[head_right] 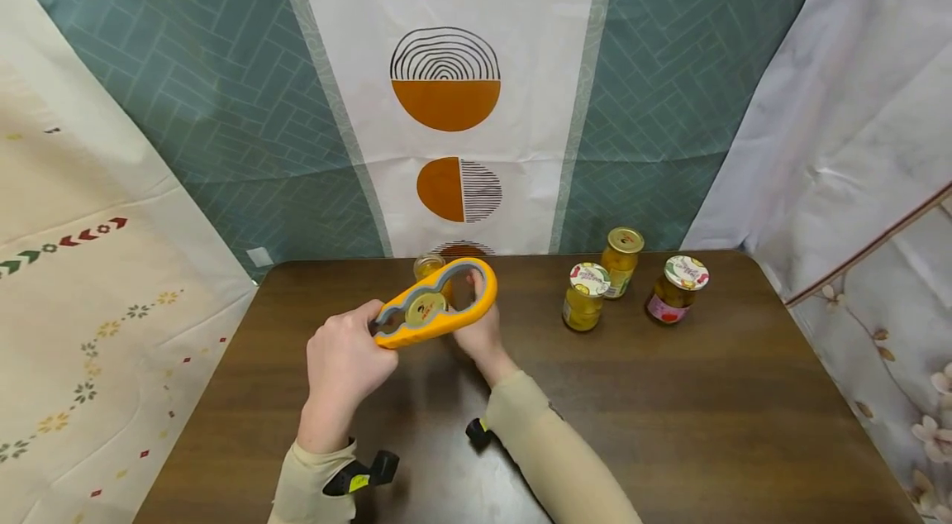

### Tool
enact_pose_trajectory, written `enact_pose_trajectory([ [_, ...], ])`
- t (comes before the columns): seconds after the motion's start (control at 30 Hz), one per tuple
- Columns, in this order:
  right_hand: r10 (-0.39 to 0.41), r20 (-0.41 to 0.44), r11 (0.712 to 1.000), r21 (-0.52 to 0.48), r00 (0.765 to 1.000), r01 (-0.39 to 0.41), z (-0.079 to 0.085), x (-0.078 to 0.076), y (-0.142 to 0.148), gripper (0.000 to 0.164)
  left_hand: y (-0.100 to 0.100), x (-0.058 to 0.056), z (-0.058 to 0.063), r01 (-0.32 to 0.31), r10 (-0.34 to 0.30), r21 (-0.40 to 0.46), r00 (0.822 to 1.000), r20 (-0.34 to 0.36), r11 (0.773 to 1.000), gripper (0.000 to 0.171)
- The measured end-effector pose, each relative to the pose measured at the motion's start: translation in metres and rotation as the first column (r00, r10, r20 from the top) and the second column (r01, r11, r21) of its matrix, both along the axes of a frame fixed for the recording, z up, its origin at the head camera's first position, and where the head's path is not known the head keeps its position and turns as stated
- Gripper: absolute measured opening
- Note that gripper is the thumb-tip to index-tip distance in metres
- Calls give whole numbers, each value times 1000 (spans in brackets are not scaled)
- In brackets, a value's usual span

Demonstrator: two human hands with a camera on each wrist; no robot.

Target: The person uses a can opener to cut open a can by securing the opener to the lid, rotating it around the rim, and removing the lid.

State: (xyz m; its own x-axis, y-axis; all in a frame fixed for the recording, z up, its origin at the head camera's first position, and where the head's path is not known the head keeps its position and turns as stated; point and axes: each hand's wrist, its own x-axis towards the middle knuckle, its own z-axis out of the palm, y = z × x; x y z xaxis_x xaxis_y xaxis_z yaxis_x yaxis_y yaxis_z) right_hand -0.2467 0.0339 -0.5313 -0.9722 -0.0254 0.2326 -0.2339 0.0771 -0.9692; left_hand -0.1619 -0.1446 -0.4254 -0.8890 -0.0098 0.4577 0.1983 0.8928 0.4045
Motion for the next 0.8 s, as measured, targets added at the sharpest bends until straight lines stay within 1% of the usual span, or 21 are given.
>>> enact_pose_trajectory([
  [0.03,-48,29,996,-72,998,50,4,8,2,67,1,0,0,1,-1,-2,1000,0,1000,24],
  [0.07,-84,59,985,-145,995,92,8,15,3,59,1,0,0,2,-2,-5,1000,0,1000,24],
  [0.1,-102,96,969,-217,990,121,13,23,5,50,2,0,0,4,-4,-8,1000,0,1000,24],
  [0.13,-87,131,949,-292,988,122,17,30,7,44,2,1,0,4,-4,-11,1000,2,1000,25],
  [0.17,-45,160,930,-354,986,100,22,36,10,43,3,1,0,6,-6,-12,1000,3,1000,25],
  [0.2,22,181,905,-421,983,57,27,42,12,45,3,1,-1,7,-7,-15,1000,5,1000,25],
  [0.23,95,211,884,-468,973,15,31,47,14,48,4,1,-1,10,-10,-17,1000,7,1000,25],
  [0.27,181,234,852,-522,955,-34,36,52,16,51,5,1,-1,15,-15,-20,1000,7,1000,25],
  [0.3,271,249,815,-573,930,-84,40,56,19,54,6,1,-2,21,-21,-22,1000,6,1000,25],
  [0.33,360,256,771,-623,897,-132,43,61,20,57,6,2,-2,27,-27,-22,1000,7,999,25],
  [0.4,507,254,675,-711,824,-196,47,68,22,57,8,2,-3,40,-40,-25,999,6,999,26],
  [0.5,668,199,536,-797,717,-278,50,76,23,58,9,2,-4,59,-59,-29,998,10,998,25],
  [0.53,707,168,490,-816,687,-306,50,77,23,60,10,2,-4,64,-64,-30,998,10,998,25],
  [0.57,736,137,450,-830,662,-329,49,79,23,61,11,1,-4,69,-69,-32,998,11,997,24],
  [0.6,759,107,415,-840,642,-351,48,80,23,63,12,1,-4,72,-72,-34,997,14,997,24],
  [0.63,774,81,385,-847,628,-365,47,80,23,63,12,1,-4,77,-76,-37,997,15,996,23],
  [0.7,792,39,335,-862,609,-380,45,82,22,65,13,1,-4,81,-81,-41,997,16,996,22],
  [0.73,798,27,315,-870,602,-378,43,82,22,64,13,1,-4,85,-84,-44,996,23,995,22],
  [0.8,805,24,297,-881,593,-368,42,82,22,64,13,1,-3,93,-92,-43,995,30,995,22],
])
